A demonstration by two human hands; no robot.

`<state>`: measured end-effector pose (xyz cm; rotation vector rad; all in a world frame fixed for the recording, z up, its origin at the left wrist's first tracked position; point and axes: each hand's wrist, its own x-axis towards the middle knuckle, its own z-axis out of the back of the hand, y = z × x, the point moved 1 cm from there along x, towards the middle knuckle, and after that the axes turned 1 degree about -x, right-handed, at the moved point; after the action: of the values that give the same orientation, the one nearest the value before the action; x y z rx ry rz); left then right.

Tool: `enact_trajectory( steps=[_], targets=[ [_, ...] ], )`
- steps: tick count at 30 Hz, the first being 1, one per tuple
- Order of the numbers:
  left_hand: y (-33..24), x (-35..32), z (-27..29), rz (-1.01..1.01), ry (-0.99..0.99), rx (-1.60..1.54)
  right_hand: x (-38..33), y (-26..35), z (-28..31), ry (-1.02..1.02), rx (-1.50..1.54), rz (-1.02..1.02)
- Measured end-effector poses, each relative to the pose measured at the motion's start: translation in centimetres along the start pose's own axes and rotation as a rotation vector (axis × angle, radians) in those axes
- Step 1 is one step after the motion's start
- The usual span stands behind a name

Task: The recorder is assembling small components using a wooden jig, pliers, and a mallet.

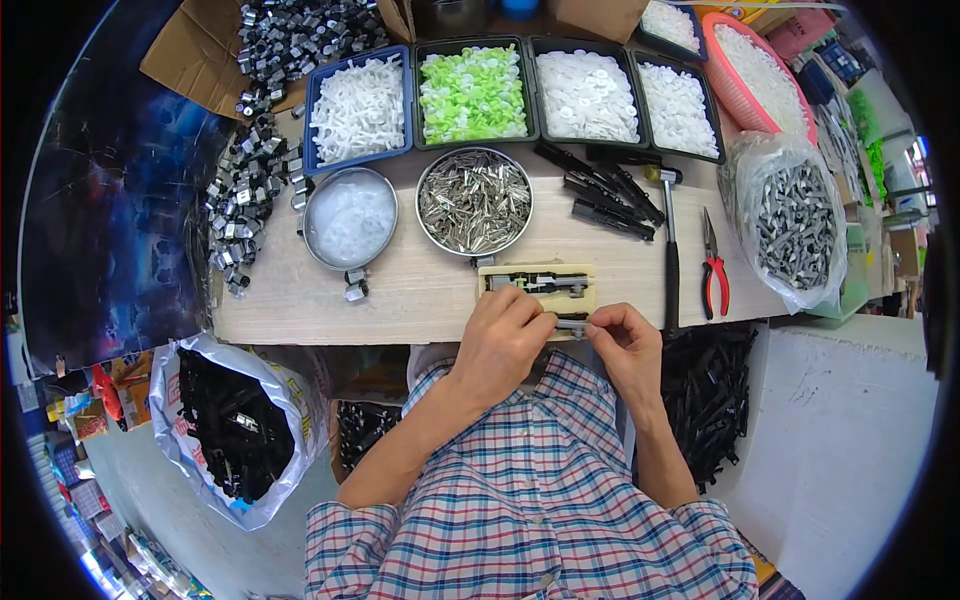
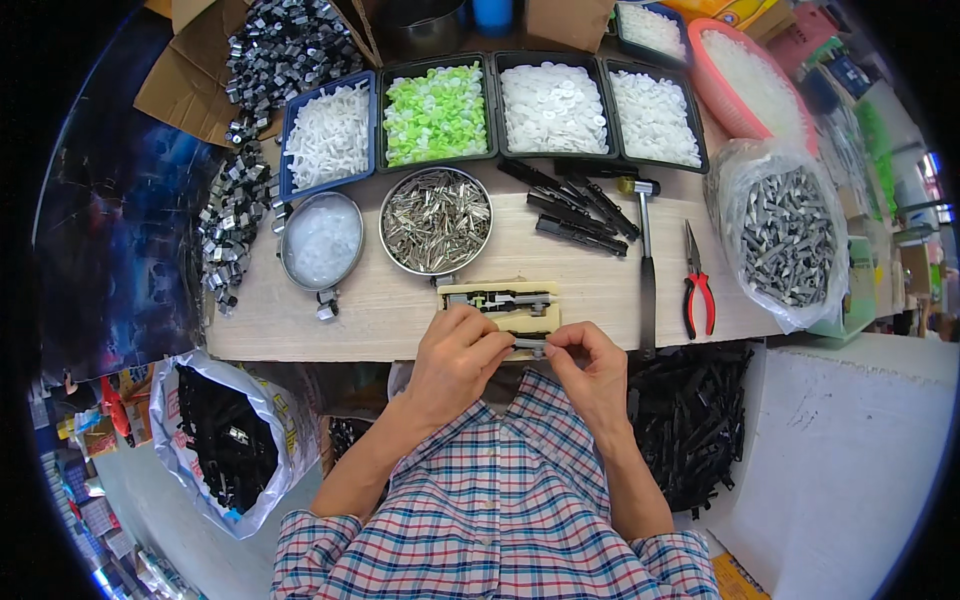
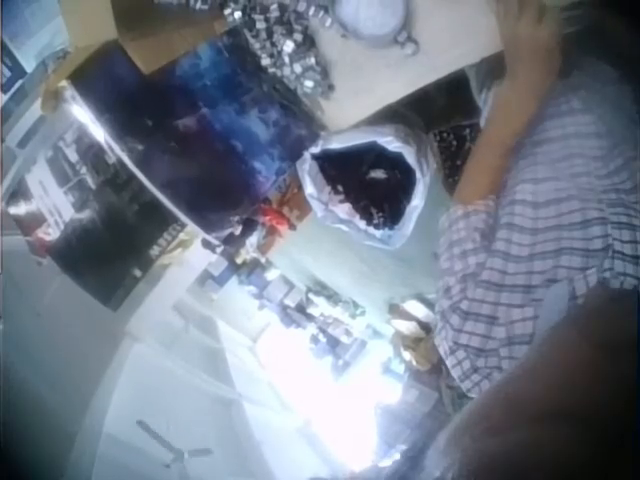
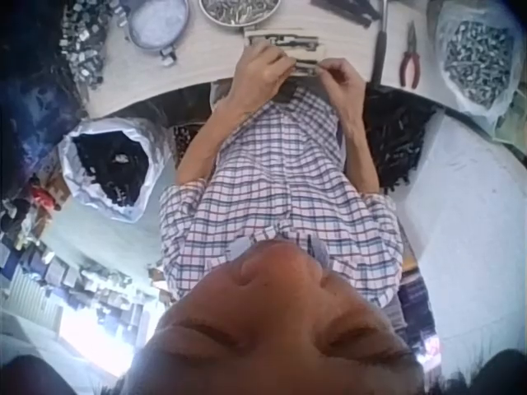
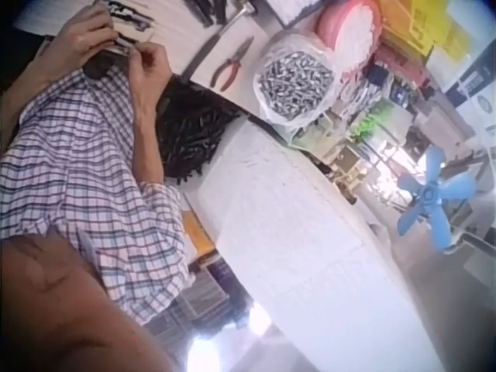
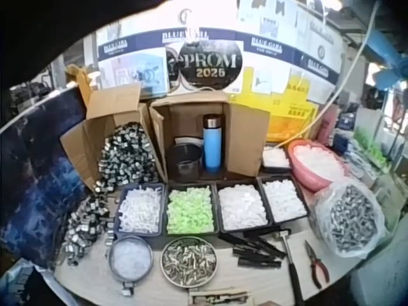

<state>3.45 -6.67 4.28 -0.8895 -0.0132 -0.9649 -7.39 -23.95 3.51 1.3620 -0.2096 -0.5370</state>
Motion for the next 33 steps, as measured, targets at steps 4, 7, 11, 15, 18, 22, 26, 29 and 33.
enact_trajectory(
  steps=[4, 7, 11, 15, 18, 22, 26, 29, 33],
  targets=[
    [-0.5, 0.0, -0.4, -0.006, -0.014, 0.074, 0.2, -0.6, -0.1, -0.015, -0.052, 0.012],
    [-0.7, -0.3, -0.9, 0.029, -0.022, 0.095, 0.1, -0.4, -0.3, -0.037, -0.181, 0.122],
    [-0.9, -0.5, -1.3, 0.053, -0.020, 0.087, -0.6, 0.5, -1.0, -0.080, -0.389, 0.316],
    [-1.0, -0.2, -1.0, 0.024, -0.010, 0.093, -1.2, -0.7, -1.8, -0.128, -0.463, 0.369],
    [-0.9, -0.1, -1.0, -0.018, -0.011, 0.093, -1.4, -2.0, -2.2, -0.165, -0.454, 0.372],
    [-1.0, 0.1, -0.7, 0.006, 0.031, 0.083, -1.5, -2.6, -2.4, -0.201, -0.398, 0.406],
    [-1.0, 0.3, -0.6, -0.007, 0.057, 0.120, -1.4, -2.4, -2.3, -0.178, -0.270, 0.334],
    [-1.0, 0.5, -0.5, -0.023, 0.071, 0.128, -1.3, -1.9, -1.8, -0.131, -0.283, 0.309],
    [-0.7, 0.2, -0.4, -0.048, 0.076, 0.144, -2.4, -2.8, 0.7, -0.147, -0.090, 0.266]
  ],
)
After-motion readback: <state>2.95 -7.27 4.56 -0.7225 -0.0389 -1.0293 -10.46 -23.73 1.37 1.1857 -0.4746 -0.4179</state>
